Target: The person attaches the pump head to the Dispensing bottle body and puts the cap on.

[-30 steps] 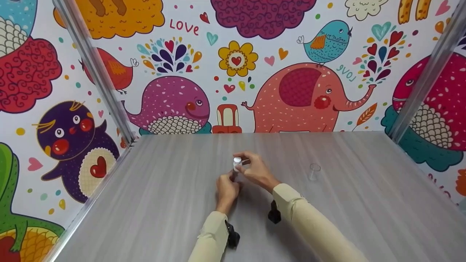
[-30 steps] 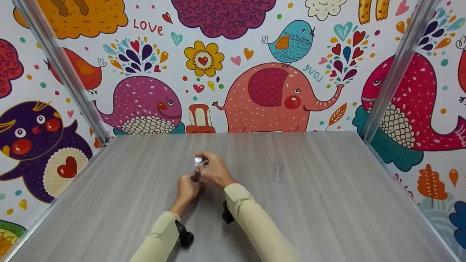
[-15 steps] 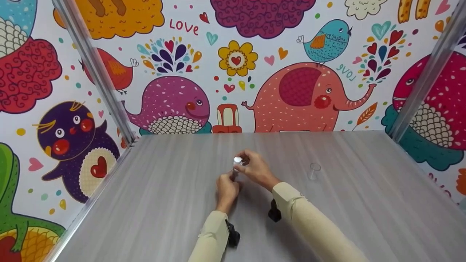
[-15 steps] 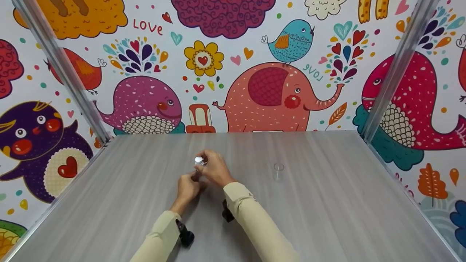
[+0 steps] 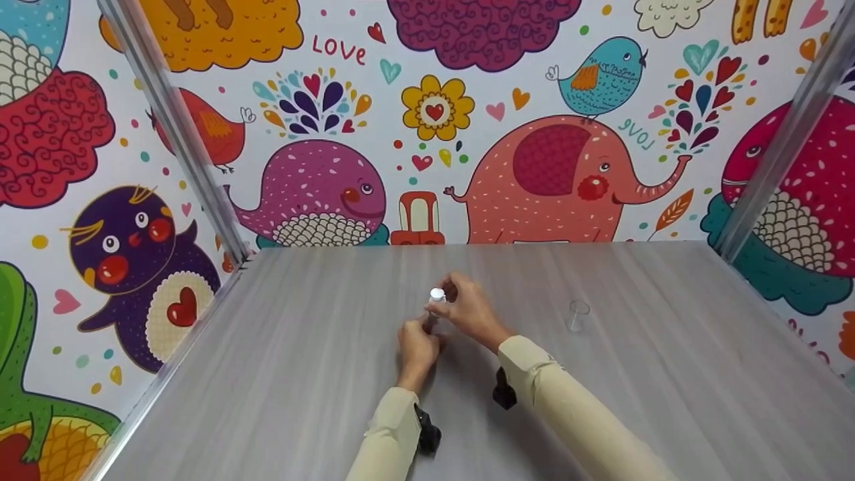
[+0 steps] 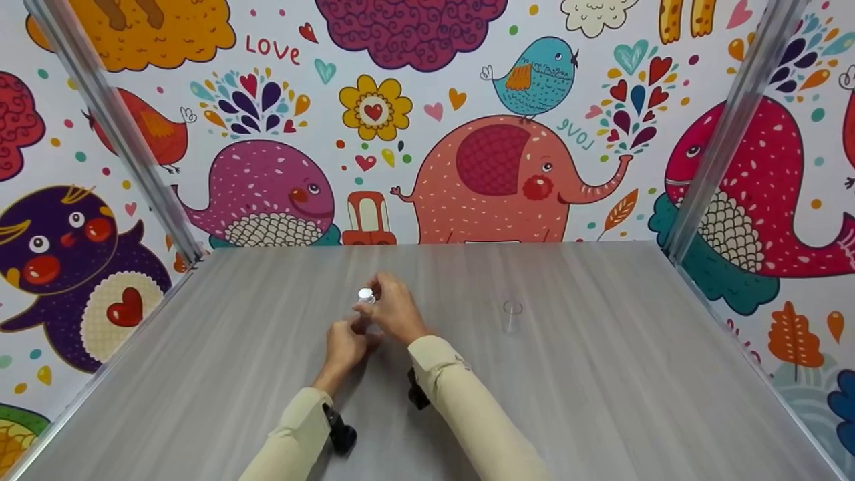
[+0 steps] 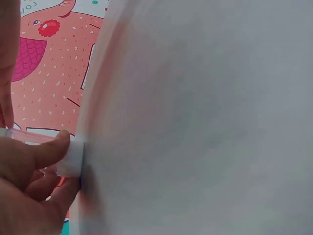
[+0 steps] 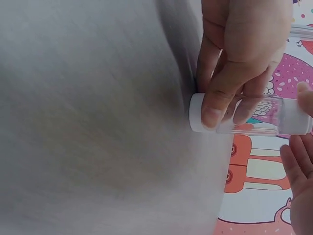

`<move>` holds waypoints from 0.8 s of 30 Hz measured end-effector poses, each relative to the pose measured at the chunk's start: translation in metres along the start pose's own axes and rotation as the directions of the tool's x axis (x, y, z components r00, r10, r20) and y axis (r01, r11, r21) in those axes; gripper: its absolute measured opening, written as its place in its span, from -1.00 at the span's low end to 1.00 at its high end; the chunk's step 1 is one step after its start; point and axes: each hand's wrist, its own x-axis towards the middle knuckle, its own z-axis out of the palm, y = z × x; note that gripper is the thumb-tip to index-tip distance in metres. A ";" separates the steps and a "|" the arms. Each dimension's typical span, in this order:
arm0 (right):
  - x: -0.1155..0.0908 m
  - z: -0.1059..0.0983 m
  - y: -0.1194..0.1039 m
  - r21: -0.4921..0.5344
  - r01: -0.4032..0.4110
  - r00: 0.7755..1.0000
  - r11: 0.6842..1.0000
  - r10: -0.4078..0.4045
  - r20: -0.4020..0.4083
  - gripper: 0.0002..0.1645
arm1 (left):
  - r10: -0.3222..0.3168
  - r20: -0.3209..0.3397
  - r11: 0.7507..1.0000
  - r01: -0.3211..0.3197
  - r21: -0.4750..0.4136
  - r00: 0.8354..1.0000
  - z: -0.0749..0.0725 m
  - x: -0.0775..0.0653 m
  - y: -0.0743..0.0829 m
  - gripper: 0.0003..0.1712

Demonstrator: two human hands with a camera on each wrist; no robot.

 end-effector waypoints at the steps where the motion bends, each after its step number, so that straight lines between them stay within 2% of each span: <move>1: -0.001 0.000 0.000 0.011 -0.001 1.000 1.000 0.001 0.002 -0.57 | -0.012 0.006 1.000 0.012 0.000 1.000 0.000 0.000 0.000 -0.89; 7: -0.002 -0.005 0.001 0.092 0.002 1.000 0.996 -0.002 -0.004 -0.34 | -0.092 0.046 0.995 0.093 -0.018 0.995 -0.002 0.000 0.001 -0.87; 10: -0.001 -0.008 0.002 0.116 0.026 1.000 0.993 -0.026 -0.006 -0.39 | -0.100 0.057 0.995 0.101 -0.017 0.993 -0.002 0.000 0.001 -0.83; 13: -0.001 -0.010 0.003 0.139 0.058 0.998 0.989 -0.061 0.016 -0.48 | -0.077 0.058 0.997 0.078 -0.007 0.995 -0.002 0.001 0.001 -0.85; 17: -0.001 -0.009 0.005 0.172 0.085 0.994 0.981 -0.096 0.055 -0.50 | -0.024 0.035 1.000 0.024 0.020 0.999 -0.002 0.002 -0.001 -0.89; 24: -0.004 -0.009 0.006 0.178 0.068 0.992 0.982 -0.085 0.092 -0.47 | 0.023 -0.004 0.998 -0.023 0.067 1.000 0.001 0.001 -0.002 -0.90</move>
